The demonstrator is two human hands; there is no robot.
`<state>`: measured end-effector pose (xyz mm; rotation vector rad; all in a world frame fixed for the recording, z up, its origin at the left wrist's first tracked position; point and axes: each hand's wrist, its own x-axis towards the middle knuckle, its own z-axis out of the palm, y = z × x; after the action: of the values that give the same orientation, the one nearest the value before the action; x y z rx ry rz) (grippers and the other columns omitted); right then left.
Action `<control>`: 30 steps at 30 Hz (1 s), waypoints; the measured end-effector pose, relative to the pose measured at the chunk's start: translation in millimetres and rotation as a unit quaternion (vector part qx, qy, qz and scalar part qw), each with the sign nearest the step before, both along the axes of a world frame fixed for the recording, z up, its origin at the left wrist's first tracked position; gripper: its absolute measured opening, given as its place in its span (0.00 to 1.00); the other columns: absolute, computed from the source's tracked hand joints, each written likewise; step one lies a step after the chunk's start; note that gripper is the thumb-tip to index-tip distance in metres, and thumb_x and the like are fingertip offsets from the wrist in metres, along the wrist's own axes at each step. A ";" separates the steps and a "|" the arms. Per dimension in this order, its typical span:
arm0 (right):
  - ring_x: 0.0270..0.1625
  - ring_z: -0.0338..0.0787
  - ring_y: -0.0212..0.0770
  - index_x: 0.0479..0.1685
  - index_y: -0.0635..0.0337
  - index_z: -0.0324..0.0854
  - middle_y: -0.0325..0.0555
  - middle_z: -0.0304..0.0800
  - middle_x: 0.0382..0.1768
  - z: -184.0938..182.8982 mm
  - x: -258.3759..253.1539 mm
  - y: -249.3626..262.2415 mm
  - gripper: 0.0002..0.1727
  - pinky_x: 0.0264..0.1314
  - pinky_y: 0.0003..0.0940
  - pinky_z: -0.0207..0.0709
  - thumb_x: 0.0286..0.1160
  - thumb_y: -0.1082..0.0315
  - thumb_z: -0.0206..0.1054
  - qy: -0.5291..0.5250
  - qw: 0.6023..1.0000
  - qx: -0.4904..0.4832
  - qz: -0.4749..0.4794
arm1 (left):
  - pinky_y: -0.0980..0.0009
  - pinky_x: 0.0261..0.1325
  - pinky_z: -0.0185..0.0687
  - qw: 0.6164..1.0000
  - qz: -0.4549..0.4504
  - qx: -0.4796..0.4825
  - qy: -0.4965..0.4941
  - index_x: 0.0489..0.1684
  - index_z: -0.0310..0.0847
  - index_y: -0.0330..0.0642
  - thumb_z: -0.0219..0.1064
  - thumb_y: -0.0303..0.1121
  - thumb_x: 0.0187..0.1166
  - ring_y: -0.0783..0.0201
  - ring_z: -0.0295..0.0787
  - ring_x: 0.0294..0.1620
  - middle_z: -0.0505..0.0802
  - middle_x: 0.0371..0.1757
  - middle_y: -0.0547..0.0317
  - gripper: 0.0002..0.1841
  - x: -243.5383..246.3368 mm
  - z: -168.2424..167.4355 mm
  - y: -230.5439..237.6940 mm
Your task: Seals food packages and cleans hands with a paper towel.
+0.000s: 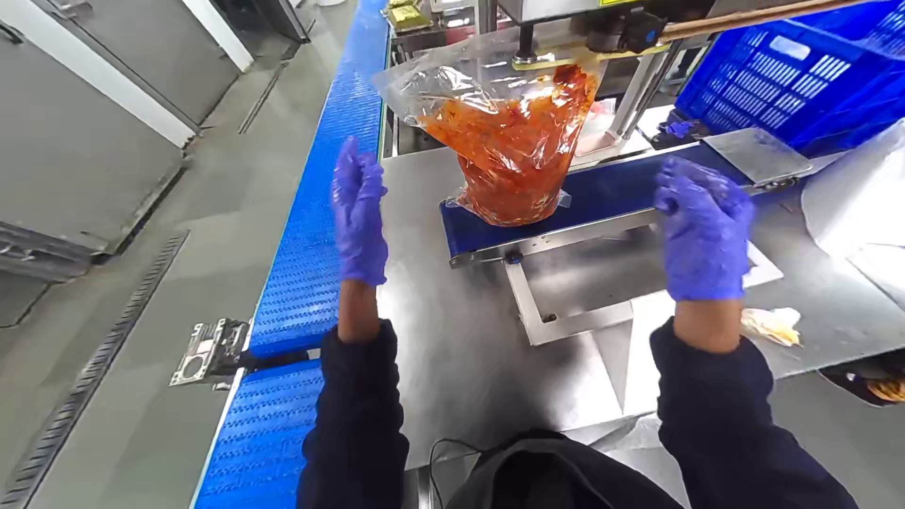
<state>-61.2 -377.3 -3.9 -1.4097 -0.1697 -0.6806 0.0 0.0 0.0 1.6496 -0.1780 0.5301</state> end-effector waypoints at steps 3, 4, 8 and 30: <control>0.38 0.85 0.20 0.64 0.48 0.85 0.27 0.91 0.49 9.5 38.8 20.8 0.14 0.36 0.13 0.78 0.86 0.65 0.59 0.126 0.989 0.037 0.065 | 0.54 0.80 0.73 0.996 -0.050 -0.001 0.079 0.94 0.50 0.55 0.50 0.55 0.90 0.57 0.73 0.82 0.69 0.89 0.55 0.34 35.2 -13.9 -0.4; 0.38 0.85 0.19 0.67 0.45 0.83 0.26 0.90 0.50 11.1 48.3 25.4 0.16 0.35 0.13 0.77 0.87 0.63 0.58 0.146 0.986 0.034 0.076 | 0.53 0.79 0.73 0.993 -0.067 -0.010 0.094 0.94 0.50 0.59 0.50 0.57 0.90 0.56 0.72 0.83 0.68 0.90 0.56 0.34 42.4 -17.8 -0.4; 0.54 0.86 0.25 0.77 0.51 0.74 0.32 0.87 0.61 16.4 91.3 39.4 0.21 0.56 0.22 0.78 0.87 0.64 0.60 0.151 0.985 0.037 0.073 | 0.55 0.81 0.73 0.989 -0.080 -0.087 0.086 0.92 0.53 0.49 0.43 0.55 0.93 0.57 0.71 0.84 0.71 0.87 0.53 0.32 77.3 -8.5 -16.5; 0.49 0.93 0.34 0.61 0.57 0.79 0.40 0.92 0.45 45.1 137.3 136.5 0.16 0.53 0.34 0.90 0.87 0.55 0.62 0.192 0.976 0.051 0.091 | 0.59 0.70 0.82 0.957 -0.024 -0.271 -0.100 0.65 0.72 0.30 0.35 0.38 0.96 0.61 0.86 0.60 0.88 0.55 0.49 0.23 86.4 0.1 -8.1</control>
<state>76.1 -240.9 41.2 -1.3807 0.0402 -0.2537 86.4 -8.1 0.1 1.0550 -0.1999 0.6437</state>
